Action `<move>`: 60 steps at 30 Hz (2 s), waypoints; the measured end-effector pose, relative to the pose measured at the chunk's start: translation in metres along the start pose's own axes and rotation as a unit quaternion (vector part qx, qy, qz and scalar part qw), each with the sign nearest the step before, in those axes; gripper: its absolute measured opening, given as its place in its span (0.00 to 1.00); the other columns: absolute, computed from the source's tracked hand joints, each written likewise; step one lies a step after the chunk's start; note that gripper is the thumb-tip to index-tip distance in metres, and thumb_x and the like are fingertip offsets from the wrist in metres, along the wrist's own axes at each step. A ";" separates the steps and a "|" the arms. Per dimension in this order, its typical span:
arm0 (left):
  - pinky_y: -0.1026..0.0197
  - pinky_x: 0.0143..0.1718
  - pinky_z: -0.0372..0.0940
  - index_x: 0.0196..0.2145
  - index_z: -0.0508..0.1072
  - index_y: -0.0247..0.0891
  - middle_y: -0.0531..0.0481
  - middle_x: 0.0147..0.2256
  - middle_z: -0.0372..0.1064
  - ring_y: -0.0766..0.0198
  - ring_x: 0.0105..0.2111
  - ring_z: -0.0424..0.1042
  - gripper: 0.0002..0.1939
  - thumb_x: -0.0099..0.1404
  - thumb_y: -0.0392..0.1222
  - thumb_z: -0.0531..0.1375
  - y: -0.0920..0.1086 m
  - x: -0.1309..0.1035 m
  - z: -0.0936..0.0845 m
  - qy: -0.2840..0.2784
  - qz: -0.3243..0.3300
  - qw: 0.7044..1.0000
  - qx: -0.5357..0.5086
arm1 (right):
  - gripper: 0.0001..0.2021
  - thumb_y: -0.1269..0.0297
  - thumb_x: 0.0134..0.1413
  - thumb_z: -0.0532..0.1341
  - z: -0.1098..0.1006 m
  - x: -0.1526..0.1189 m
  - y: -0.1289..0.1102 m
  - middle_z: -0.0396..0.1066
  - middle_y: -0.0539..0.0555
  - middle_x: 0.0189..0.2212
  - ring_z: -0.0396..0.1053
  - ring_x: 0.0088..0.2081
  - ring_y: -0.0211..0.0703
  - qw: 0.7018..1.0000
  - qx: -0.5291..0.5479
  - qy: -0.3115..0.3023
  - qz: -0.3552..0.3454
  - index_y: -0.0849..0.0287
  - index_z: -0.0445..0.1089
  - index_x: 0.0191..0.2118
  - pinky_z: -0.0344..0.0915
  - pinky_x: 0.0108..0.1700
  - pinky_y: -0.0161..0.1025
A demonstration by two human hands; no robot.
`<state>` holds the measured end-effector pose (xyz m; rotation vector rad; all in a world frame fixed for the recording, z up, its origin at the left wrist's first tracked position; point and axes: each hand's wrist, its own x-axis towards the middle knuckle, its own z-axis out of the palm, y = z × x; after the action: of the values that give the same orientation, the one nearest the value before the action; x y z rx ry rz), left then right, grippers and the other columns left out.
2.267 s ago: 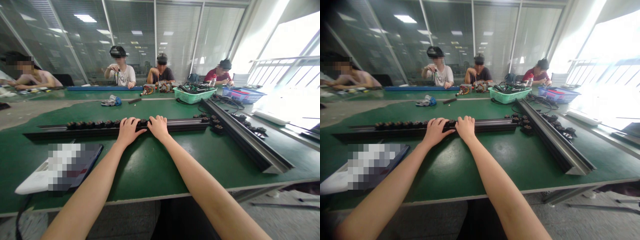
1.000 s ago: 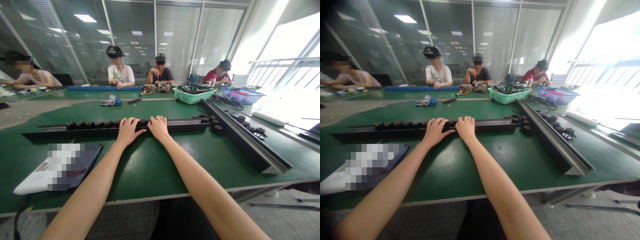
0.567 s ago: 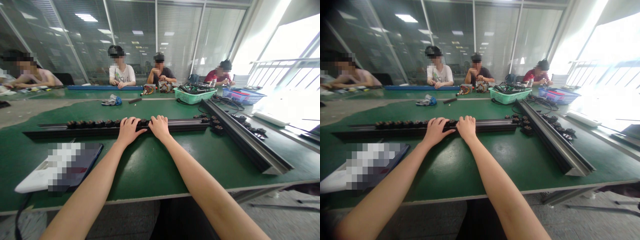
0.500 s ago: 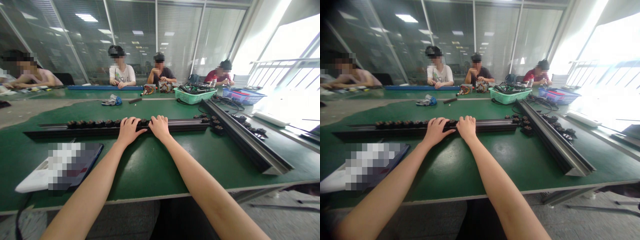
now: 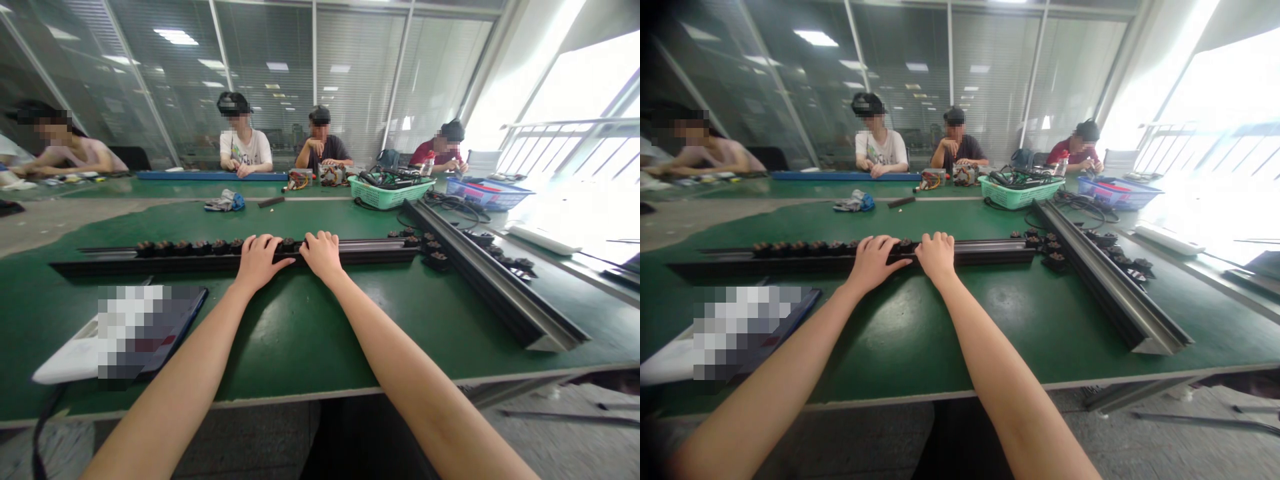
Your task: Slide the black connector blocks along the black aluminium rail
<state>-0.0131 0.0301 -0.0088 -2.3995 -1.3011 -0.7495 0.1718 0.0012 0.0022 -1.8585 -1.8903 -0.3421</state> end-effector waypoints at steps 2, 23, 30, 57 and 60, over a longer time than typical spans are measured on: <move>0.43 0.67 0.50 0.56 0.71 0.39 0.37 0.54 0.71 0.46 0.58 0.67 0.26 0.71 0.60 0.57 0.000 0.000 0.000 0.000 0.001 1.000 0.001 | 0.16 0.61 0.71 0.51 0.000 0.000 0.000 0.74 0.63 0.47 0.67 0.51 0.55 1.000 0.001 0.003 0.000 0.59 0.75 0.49 0.55 0.53 0.48; 0.43 0.67 0.50 0.57 0.71 0.40 0.38 0.55 0.71 0.45 0.58 0.67 0.27 0.69 0.61 0.60 -0.002 -0.001 0.002 0.003 0.000 1.000 -0.003 | 0.16 0.61 0.69 0.52 0.000 -0.001 0.005 0.74 0.63 0.46 0.67 0.50 0.55 1.000 -0.001 0.012 0.011 0.59 0.76 0.49 0.56 0.53 0.48; 0.42 0.67 0.50 0.57 0.71 0.41 0.38 0.55 0.70 0.45 0.58 0.67 0.27 0.69 0.61 0.59 -0.002 -0.001 0.002 0.003 0.002 1.000 -0.007 | 0.16 0.61 0.69 0.52 0.001 -0.001 0.006 0.75 0.62 0.46 0.68 0.50 0.55 1.000 0.003 0.017 0.010 0.58 0.75 0.49 0.56 0.52 0.47; 0.42 0.67 0.50 0.58 0.71 0.38 0.36 0.55 0.70 0.44 0.58 0.66 0.29 0.69 0.62 0.60 -0.002 -0.001 0.004 0.003 0.002 1.000 -0.006 | 0.16 0.62 0.68 0.53 0.000 -0.001 0.008 0.75 0.64 0.44 0.67 0.49 0.56 0.999 -0.001 0.025 0.023 0.60 0.77 0.47 0.56 0.52 0.48; 0.42 0.67 0.50 0.58 0.71 0.39 0.37 0.55 0.70 0.44 0.58 0.67 0.29 0.69 0.62 0.59 -0.002 -0.001 0.003 0.003 0.003 1.000 -0.005 | 0.16 0.62 0.68 0.53 0.001 -0.002 0.008 0.75 0.64 0.44 0.67 0.49 0.56 0.999 -0.002 0.029 0.022 0.60 0.77 0.47 0.56 0.52 0.48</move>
<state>-0.0143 0.0325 -0.0118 -2.4047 -1.2902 -0.7628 0.1797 0.0004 -0.0002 -1.8697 -1.8079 -0.3819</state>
